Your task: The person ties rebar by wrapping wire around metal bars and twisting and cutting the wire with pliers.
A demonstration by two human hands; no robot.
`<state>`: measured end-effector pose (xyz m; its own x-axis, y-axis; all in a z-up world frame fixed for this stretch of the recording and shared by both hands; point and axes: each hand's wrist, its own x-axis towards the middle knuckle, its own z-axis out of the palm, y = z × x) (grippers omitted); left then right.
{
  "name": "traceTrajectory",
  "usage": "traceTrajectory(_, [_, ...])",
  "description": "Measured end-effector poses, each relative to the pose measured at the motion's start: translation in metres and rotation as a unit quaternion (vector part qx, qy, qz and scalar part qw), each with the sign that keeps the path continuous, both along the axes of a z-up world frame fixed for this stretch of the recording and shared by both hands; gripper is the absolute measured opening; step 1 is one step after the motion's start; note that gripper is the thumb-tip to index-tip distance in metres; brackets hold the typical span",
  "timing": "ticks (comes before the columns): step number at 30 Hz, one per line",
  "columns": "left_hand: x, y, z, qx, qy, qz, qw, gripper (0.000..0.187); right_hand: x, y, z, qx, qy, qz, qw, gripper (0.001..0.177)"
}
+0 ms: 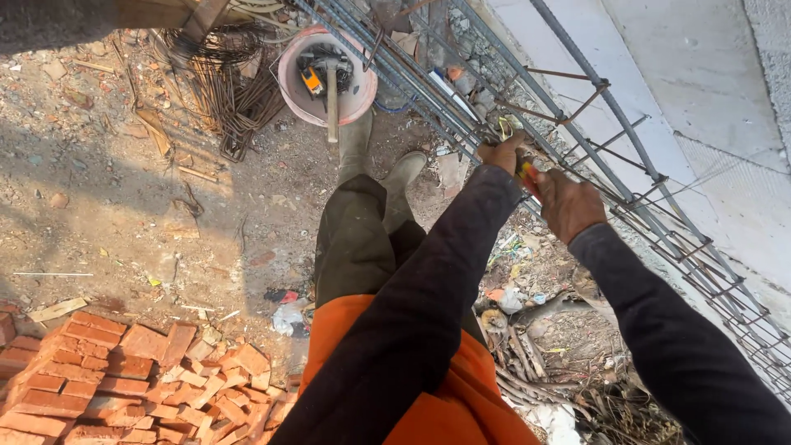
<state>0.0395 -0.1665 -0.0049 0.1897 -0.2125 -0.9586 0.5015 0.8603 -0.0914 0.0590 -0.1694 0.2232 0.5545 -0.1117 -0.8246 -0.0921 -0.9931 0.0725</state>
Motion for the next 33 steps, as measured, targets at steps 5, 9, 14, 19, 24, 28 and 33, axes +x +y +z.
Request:
traceTrajectory(5, [-0.003, 0.062, 0.059, -0.071, -0.115, 0.037, 0.990, 0.028, 0.009, -0.037, -0.021, 0.123, 0.032, -0.312, 0.941, 0.059])
traceTrajectory(9, [-0.009, 0.042, 0.036, -0.198, -0.125, 0.126, 0.964, 0.026, 0.011, -0.039, -0.031, 0.134, -0.007, -0.273, 0.952, 0.055])
traceTrajectory(14, [-0.015, -0.037, -0.009, -0.037, -0.037, 0.053, 0.997, 0.021, -0.042, -0.023, -0.004, 0.083, -0.090, -0.103, 0.987, 0.045])
traceTrajectory(19, [-0.029, -0.077, -0.030, 0.096, 0.091, -0.083, 0.988, 0.030, -0.033, -0.004, 0.020, -0.063, -0.161, 0.185, 0.967, 0.039])
traceTrajectory(24, [0.007, 0.026, 0.029, -0.034, -0.037, -0.025, 0.998, 0.045, -0.015, -0.039, -0.020, -0.018, 0.026, -0.093, 0.995, 0.056])
traceTrajectory(28, [-0.039, 0.027, 0.038, -0.182, -0.068, 0.115, 0.974, 0.036, -0.007, -0.054, -0.033, 0.053, 0.022, -0.260, 0.964, 0.069])
traceTrajectory(33, [-0.017, -0.032, -0.020, -0.130, 0.051, 0.112, 0.984, 0.038, -0.017, -0.056, -0.039, 0.039, -0.029, -0.115, 0.992, 0.065])
